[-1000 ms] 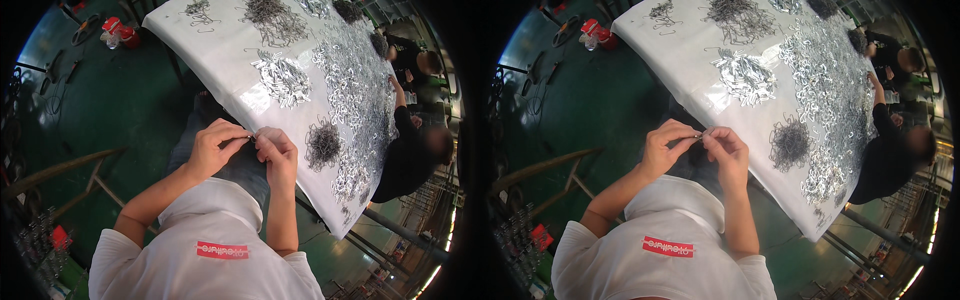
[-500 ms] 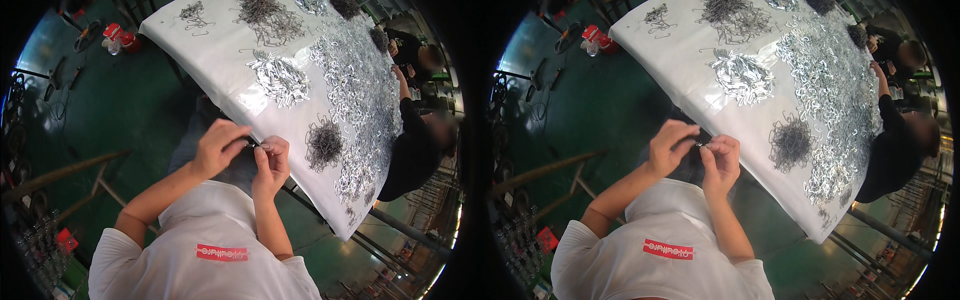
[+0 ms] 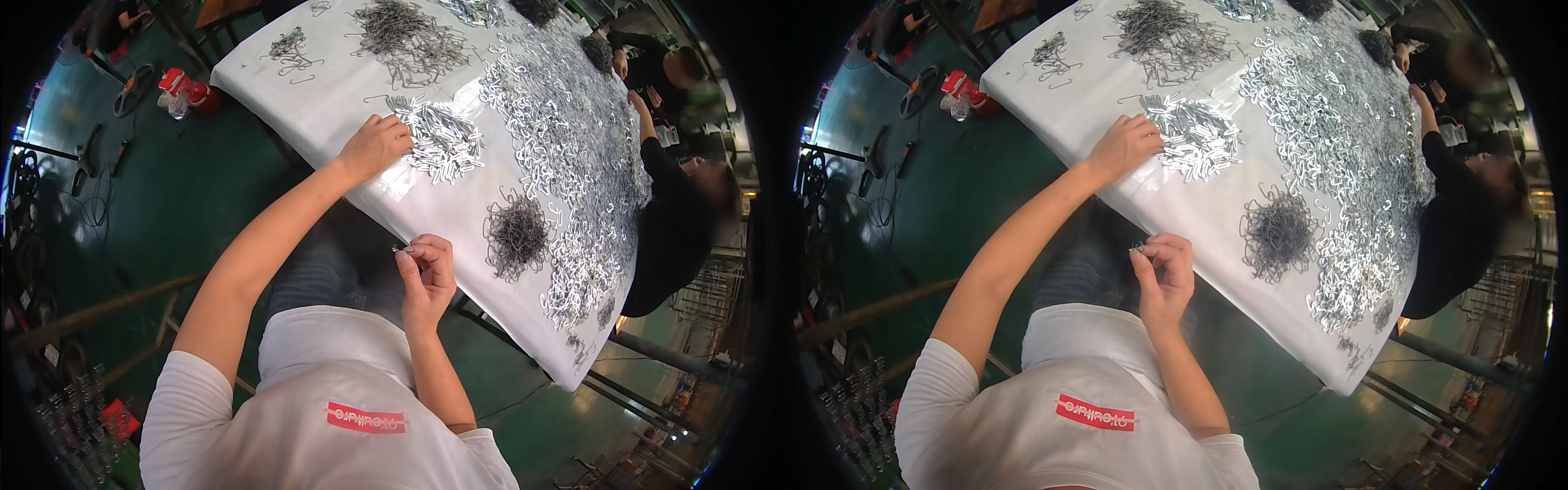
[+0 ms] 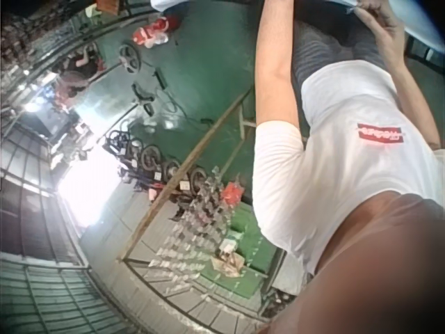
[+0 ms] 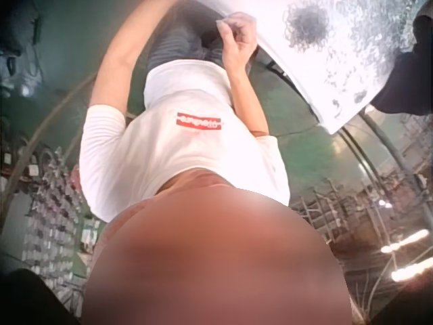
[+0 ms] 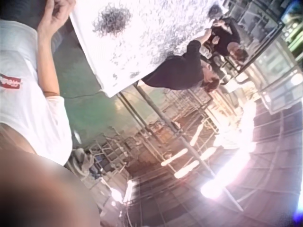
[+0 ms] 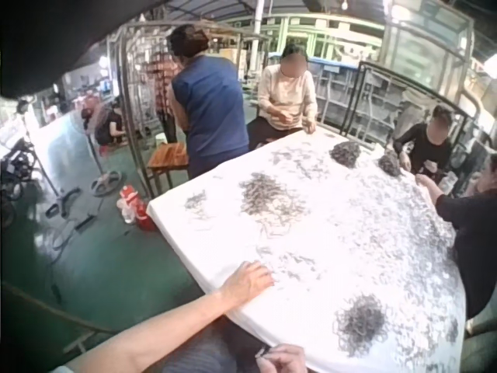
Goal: The person sits at a table and repeatedly picks up small metal hooks and S-shaped clips, linking them together by hand. The person then hangs the assembled chains onto a nearby metal rack. The process is repeated continuously with other workers visible in the background.
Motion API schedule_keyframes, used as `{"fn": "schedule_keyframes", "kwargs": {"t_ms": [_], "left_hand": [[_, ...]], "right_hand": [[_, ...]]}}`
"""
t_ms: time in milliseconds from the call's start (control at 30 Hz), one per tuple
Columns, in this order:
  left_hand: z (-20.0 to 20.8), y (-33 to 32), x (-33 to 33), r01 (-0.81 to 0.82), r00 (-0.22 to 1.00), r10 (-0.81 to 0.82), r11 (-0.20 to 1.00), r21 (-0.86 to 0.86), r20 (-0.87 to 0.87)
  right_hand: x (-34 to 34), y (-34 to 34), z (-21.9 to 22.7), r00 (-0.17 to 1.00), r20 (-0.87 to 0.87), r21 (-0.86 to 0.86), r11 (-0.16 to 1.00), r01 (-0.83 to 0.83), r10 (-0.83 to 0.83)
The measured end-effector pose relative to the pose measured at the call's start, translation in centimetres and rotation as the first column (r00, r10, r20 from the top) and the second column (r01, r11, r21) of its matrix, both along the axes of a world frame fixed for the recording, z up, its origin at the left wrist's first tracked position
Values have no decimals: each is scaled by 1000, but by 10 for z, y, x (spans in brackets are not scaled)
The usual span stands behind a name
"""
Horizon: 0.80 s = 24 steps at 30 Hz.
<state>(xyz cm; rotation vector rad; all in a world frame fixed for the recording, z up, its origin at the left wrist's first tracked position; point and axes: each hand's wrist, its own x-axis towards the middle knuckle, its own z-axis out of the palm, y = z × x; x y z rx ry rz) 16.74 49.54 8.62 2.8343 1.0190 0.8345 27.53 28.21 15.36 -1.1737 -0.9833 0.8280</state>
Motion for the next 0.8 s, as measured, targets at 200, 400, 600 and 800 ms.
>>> {"fn": "schedule_keyframes", "kwargs": {"t_ms": [200,400,600,800], "left_hand": [[-10,-9,-7,-81,993,82,997,-15,88],[25,-38,-8,-88,814,404,797,-598,418],[71,-102,-30,274,625,571,479,-834,533],[96,-145,-38,270,611,566,508,-818,554]], "right_hand": [[-3,-5,-6,1000,10,-100,995,-7,8],[-8,2,-11,995,102,-69,997,-15,22],[-11,6,-11,982,189,-69,998,-8,21],[-13,13,-7,972,236,-21,1000,-4,8]]}}
